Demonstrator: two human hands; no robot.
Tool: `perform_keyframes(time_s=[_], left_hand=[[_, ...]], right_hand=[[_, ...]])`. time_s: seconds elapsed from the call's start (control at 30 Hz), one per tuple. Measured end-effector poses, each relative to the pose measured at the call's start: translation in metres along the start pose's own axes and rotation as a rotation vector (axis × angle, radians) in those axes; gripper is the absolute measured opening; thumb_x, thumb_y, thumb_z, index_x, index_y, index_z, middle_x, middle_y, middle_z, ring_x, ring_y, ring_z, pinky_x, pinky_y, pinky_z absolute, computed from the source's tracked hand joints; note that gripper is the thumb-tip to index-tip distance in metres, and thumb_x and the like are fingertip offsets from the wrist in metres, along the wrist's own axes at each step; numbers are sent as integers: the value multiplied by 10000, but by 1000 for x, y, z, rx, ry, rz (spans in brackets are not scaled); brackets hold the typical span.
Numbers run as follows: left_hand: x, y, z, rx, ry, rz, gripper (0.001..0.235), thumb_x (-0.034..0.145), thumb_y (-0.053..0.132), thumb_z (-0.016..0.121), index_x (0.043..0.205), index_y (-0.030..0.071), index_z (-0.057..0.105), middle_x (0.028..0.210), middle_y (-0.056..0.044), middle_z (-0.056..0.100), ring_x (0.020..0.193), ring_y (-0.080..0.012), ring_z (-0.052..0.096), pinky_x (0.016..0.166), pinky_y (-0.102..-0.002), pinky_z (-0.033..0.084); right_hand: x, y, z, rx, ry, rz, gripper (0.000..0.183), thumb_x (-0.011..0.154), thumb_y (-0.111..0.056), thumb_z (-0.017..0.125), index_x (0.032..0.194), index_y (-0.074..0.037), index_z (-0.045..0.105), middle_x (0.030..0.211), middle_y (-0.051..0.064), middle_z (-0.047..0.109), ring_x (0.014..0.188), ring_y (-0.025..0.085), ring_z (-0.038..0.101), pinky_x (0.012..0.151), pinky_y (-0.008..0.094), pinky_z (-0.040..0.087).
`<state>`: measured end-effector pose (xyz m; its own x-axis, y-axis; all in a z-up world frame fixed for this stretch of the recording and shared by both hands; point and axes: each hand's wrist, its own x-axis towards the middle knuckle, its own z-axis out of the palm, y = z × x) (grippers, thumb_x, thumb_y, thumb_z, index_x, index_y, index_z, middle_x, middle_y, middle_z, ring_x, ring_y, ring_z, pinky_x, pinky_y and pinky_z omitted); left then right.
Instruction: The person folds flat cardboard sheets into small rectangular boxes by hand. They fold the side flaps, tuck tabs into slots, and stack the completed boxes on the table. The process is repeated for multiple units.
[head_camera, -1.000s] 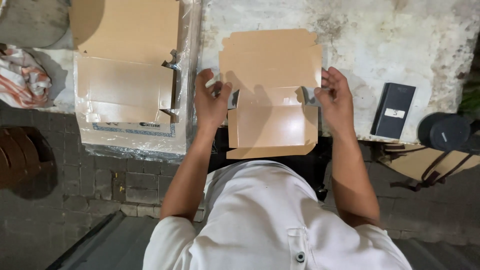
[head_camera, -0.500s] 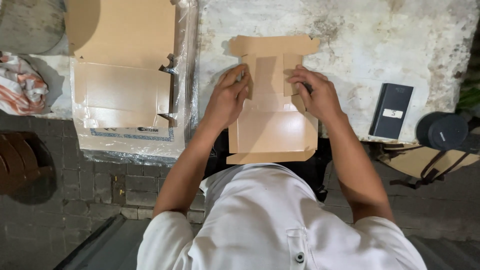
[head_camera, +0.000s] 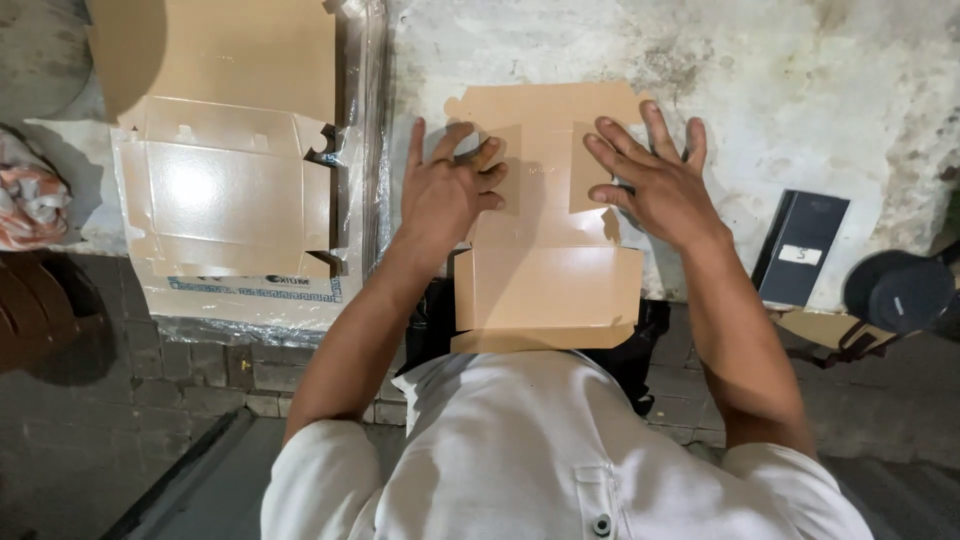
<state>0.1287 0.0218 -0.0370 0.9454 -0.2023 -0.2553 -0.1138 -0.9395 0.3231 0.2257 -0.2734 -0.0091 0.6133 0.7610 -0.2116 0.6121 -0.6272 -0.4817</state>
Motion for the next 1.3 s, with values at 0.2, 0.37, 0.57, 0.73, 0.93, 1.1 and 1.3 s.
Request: perform_keyframes(time_s=[0.2, 0.37, 0.57, 0.73, 0.93, 1.1, 1.3], left_hand=[[-9, -1, -7, -132, 97, -84, 382, 854, 566, 692, 1211, 435, 657, 1425, 176, 538, 1471, -110, 245, 1083, -677, -160], [-32, 13, -19, -485, 386, -103, 556, 822, 382, 824, 1328, 276, 619, 1507, 4, 477, 1419, -251, 391, 1141, -704, -18], [-9, 2, -13, -834, 546, -446, 598, 924, 285, 729, 1408, 44, 472, 1373, -213, 540, 1246, -361, 560, 1058, -490, 473], [3, 7, -2, -906, 559, -458, 557, 912, 287, 725, 1373, 70, 499, 1344, -177, 577, 1243, -351, 556, 1046, -492, 472], [2, 17, -7, -1020, 530, -480, 462, 905, 246, 722, 1297, 72, 551, 1251, -152, 637, 1192, -319, 590, 1010, -463, 490], [0, 28, -2, -1036, 460, -476, 415, 872, 273, 750, 1229, 114, 612, 1114, -99, 699, 1032, -252, 679, 892, -392, 559], [-10, 44, -7, -1217, 615, -522, 743, 833, 178, 826, 1388, 18, 358, 1303, -204, 503, 1050, -279, 651, 894, -419, 561]], right_hand=[[-1, -5, 5, 5, 59, 116, 652, 887, -628, 520, 1484, -393, 407, 1594, -119, 314, 1524, 305, 103, 1121, 719, -56], [-10, -15, 8, 317, 438, 203, 832, 826, -318, 837, 1494, -129, 378, 1588, 115, 317, 1464, 346, 263, 1168, 628, 117], [4, 19, 35, 714, 654, 304, 667, 947, -24, 763, 1476, 0, 358, 1371, 176, 570, 1162, 250, 567, 1016, 408, 415], [7, -15, 25, 896, 666, 254, 688, 933, 18, 748, 1471, -49, 325, 1391, 156, 567, 1282, 268, 536, 1089, 401, 399], [6, -27, 20, 595, 618, 433, 940, 847, -90, 872, 1498, -74, 194, 1428, 211, 448, 1256, 365, 521, 975, 435, 531], [8, -28, 19, 594, 608, 453, 1041, 774, -59, 906, 1510, -13, 171, 1398, 255, 435, 1248, 410, 506, 944, 434, 572], [9, -33, 31, 739, 743, 239, 965, 832, 112, 802, 1527, -142, 183, 1344, 125, 466, 1247, 295, 470, 1045, 437, 447]])
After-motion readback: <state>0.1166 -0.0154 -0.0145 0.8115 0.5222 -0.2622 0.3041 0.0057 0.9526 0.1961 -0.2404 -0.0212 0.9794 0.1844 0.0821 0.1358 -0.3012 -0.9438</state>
